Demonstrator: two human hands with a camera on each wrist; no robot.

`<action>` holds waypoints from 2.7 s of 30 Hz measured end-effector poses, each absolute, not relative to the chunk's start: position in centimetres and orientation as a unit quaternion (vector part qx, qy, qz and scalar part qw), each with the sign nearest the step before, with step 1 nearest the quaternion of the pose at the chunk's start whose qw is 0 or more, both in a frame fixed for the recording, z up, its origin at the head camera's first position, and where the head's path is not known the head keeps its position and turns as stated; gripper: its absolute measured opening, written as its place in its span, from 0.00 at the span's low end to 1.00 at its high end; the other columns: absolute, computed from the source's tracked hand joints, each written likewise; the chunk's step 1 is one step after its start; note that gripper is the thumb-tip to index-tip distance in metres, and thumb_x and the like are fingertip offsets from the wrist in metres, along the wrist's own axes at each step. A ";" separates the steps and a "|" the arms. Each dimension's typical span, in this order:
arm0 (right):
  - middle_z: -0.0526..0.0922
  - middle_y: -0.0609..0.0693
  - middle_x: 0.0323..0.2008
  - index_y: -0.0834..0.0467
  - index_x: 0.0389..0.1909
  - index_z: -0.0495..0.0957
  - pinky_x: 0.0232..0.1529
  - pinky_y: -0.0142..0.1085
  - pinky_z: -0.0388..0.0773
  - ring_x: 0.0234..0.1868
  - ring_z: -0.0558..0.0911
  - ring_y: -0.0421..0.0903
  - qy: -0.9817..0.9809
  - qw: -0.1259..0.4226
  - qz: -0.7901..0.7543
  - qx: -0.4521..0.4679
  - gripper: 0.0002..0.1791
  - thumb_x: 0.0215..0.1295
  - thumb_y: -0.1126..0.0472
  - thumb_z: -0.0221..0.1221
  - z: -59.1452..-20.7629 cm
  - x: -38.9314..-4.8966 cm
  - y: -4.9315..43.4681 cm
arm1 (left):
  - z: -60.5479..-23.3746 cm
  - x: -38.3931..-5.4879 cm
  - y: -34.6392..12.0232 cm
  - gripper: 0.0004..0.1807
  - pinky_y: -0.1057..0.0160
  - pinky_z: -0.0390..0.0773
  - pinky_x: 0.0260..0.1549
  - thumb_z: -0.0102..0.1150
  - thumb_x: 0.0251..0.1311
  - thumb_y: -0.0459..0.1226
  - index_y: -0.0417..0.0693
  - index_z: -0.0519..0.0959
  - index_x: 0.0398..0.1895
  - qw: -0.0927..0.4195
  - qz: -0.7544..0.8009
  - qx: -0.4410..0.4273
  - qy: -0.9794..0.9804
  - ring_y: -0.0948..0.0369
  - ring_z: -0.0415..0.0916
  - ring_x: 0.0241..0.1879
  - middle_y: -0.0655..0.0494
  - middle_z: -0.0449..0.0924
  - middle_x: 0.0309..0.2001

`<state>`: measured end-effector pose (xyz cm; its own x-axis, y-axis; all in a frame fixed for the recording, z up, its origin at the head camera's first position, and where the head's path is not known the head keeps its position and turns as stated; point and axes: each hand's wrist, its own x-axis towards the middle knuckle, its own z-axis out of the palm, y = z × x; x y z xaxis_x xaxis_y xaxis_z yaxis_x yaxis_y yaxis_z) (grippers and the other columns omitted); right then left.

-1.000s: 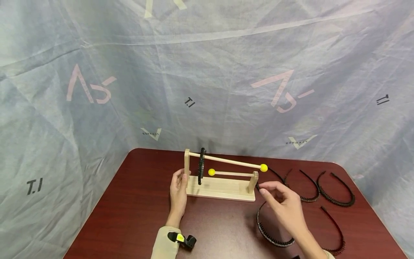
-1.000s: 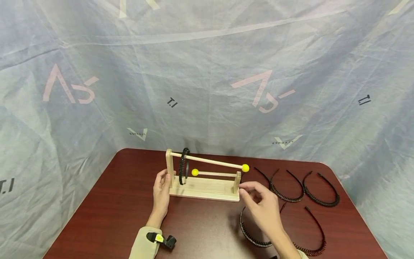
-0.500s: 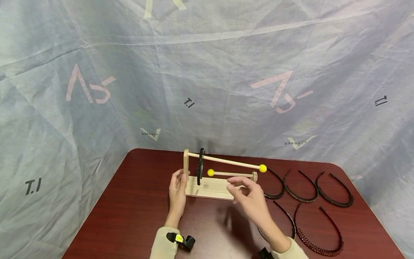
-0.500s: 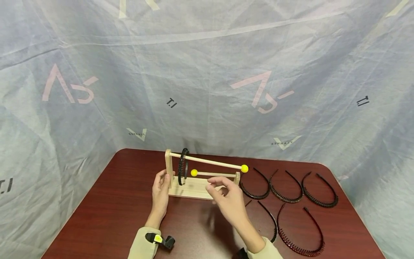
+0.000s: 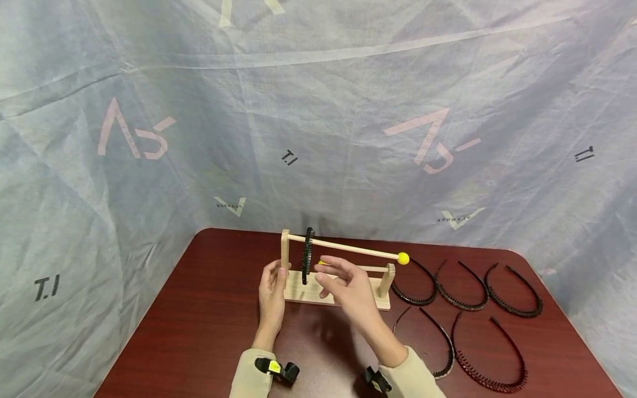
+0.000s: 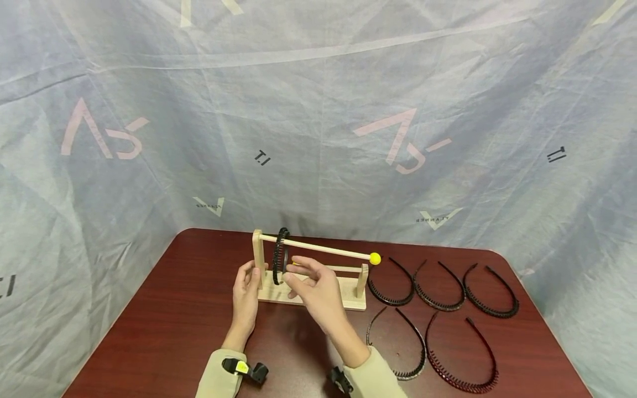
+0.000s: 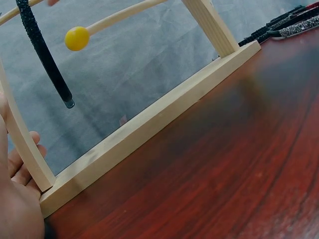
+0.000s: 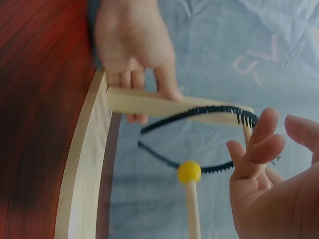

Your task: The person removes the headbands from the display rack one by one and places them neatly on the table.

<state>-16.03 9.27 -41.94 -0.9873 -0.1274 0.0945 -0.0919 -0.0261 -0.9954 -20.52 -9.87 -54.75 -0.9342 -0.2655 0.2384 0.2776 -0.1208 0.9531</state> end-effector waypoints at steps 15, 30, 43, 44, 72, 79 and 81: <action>0.86 0.66 0.64 0.72 0.78 0.69 0.33 0.28 0.81 0.36 0.91 0.38 0.577 0.093 -0.809 -0.069 0.31 0.78 0.69 0.64 -41.5 -17.2 6.2 | -54.7 -20.4 -9.8 0.17 0.67 0.72 0.62 0.51 0.89 0.37 0.37 0.74 0.71 0.180 -0.747 -0.001 -0.640 0.61 0.79 0.67 0.32 0.83 0.66; 0.92 0.56 0.42 0.71 0.64 0.82 0.30 0.30 0.82 0.27 0.87 0.39 0.610 0.022 -0.789 -0.075 0.17 0.84 0.65 0.61 -41.6 -17.5 5.8 | -54.8 -20.4 -9.9 0.17 0.67 0.72 0.62 0.51 0.89 0.36 0.36 0.75 0.71 0.188 -0.747 -0.003 -0.638 0.53 0.79 0.68 0.28 0.82 0.66; 0.88 0.53 0.30 0.69 0.46 0.87 0.21 0.28 0.73 0.17 0.77 0.38 0.632 -0.031 -0.772 -0.059 0.11 0.84 0.64 0.62 -41.3 -17.3 6.6 | -54.9 -20.5 -9.9 0.17 0.67 0.71 0.64 0.49 0.89 0.35 0.36 0.74 0.72 0.185 -0.747 -0.006 -0.638 0.62 0.80 0.67 0.27 0.81 0.67; 0.88 0.53 0.30 0.68 0.46 0.87 0.21 0.28 0.72 0.17 0.76 0.38 0.633 -0.035 -0.771 -0.058 0.10 0.84 0.64 0.62 -41.2 -17.2 6.7 | -54.9 -20.5 -9.9 0.18 0.68 0.70 0.65 0.49 0.89 0.35 0.35 0.73 0.72 0.184 -0.748 -0.007 -0.638 0.62 0.80 0.67 0.27 0.80 0.68; 0.86 0.50 0.26 0.70 0.46 0.86 0.19 0.28 0.69 0.15 0.73 0.38 0.665 -0.126 -0.735 -0.050 0.13 0.86 0.63 0.60 -39.1 -16.3 11.4 | -54.9 -20.5 -10.1 0.19 0.68 0.70 0.66 0.49 0.89 0.35 0.33 0.72 0.73 0.180 -0.758 -0.016 -0.627 0.56 0.79 0.70 0.26 0.79 0.69; 0.85 0.47 0.25 0.72 0.46 0.85 0.18 0.28 0.65 0.14 0.70 0.37 0.668 -0.145 -0.729 -0.036 0.15 0.86 0.62 0.60 -38.8 -16.3 13.0 | -55.1 -20.4 -10.0 0.19 0.69 0.70 0.66 0.49 0.89 0.35 0.34 0.72 0.73 0.179 -0.756 -0.017 -0.629 0.54 0.79 0.71 0.27 0.79 0.69; 0.85 0.48 0.25 0.72 0.46 0.85 0.17 0.28 0.63 0.14 0.69 0.37 0.667 -0.149 -0.729 -0.033 0.15 0.86 0.62 0.60 -38.7 -16.3 13.4 | -55.1 -20.4 -10.1 0.19 0.69 0.70 0.66 0.49 0.89 0.35 0.33 0.72 0.73 0.179 -0.756 -0.017 -0.629 0.53 0.79 0.71 0.26 0.78 0.69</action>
<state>-16.31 13.35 -38.72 -0.9534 0.1729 0.2472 -0.2615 -0.0653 -0.9630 -20.41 -10.06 -55.12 -0.9354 -0.2490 0.2512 0.2924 -0.1449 0.9453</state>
